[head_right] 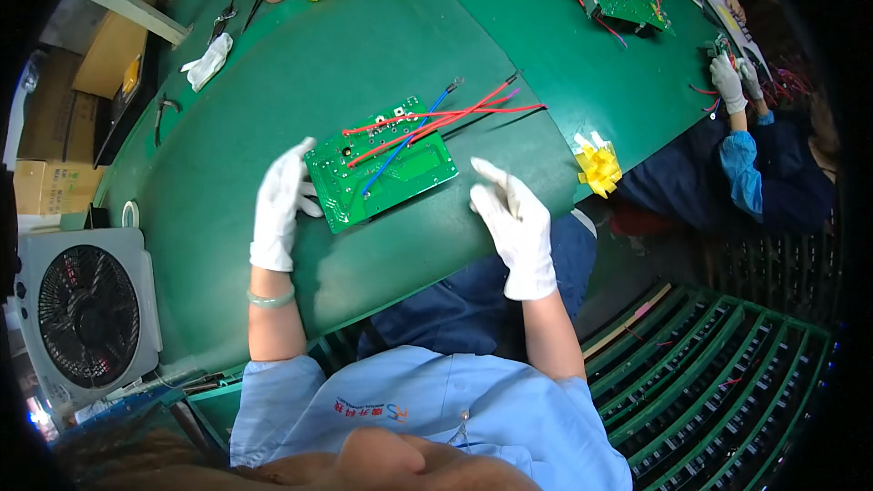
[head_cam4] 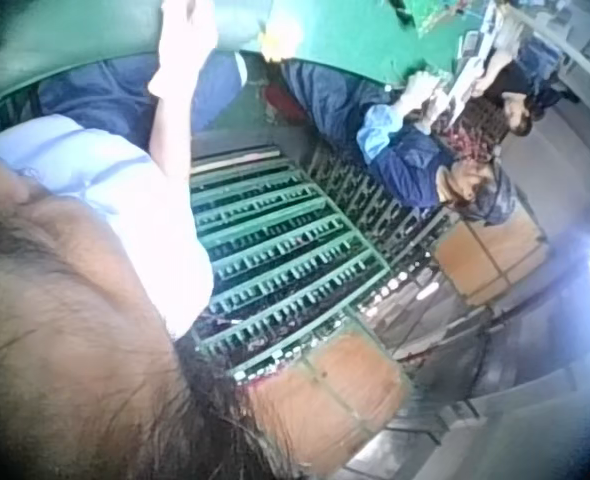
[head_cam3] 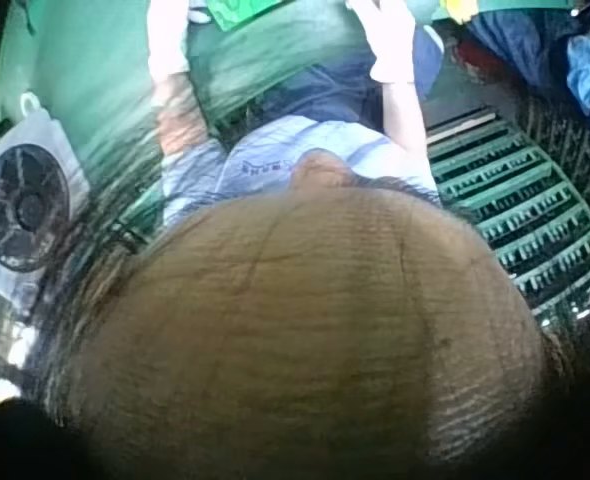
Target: The person assembles electronic circuit boards by hand at a green workbench. They pick up a board, connect red and blue wires to terminals, and attach cylindrical black components. The person handles multiple boards sequentially, placing finished units aside and picking up new ones from a nearby tray.
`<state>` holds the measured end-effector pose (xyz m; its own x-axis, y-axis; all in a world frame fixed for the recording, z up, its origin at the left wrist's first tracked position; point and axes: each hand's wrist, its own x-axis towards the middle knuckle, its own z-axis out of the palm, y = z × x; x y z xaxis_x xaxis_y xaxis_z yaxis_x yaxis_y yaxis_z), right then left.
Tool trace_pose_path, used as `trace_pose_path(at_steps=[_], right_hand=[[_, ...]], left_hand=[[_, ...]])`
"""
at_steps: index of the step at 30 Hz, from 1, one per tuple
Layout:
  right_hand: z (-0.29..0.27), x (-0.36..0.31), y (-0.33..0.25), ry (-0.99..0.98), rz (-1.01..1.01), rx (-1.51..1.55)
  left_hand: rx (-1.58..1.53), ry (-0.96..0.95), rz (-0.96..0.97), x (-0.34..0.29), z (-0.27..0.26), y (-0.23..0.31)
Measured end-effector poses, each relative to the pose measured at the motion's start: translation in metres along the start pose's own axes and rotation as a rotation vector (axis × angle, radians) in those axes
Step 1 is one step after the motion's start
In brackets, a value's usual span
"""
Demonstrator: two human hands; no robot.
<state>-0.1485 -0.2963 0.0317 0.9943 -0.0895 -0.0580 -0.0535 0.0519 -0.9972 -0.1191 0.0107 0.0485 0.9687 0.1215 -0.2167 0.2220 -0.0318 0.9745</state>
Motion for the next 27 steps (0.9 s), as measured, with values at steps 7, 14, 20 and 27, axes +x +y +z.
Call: trace_pose_path(at_steps=[7, 14, 20, 27], right_hand=[[0.03, 0.032, 0.001, 0.087, 0.255, 0.059], [0.017, 0.012, 0.011, 0.047, 0.096, 0.071], [0.019, 0.009, 0.008, 0.03, 0.028, 0.07], [0.014, 0.01, 0.016, -0.038, -0.088, 0.027]], left_hand=[[-0.37, -0.146, -0.011, -0.012, 0.041, 0.009], [-0.417, -0.212, 0.055, -0.02, 0.037, 0.006], [-0.385, -0.188, 0.06, -0.02, 0.034, 0.0], [-0.368, -0.174, 0.077, -0.018, 0.033, -0.003]])
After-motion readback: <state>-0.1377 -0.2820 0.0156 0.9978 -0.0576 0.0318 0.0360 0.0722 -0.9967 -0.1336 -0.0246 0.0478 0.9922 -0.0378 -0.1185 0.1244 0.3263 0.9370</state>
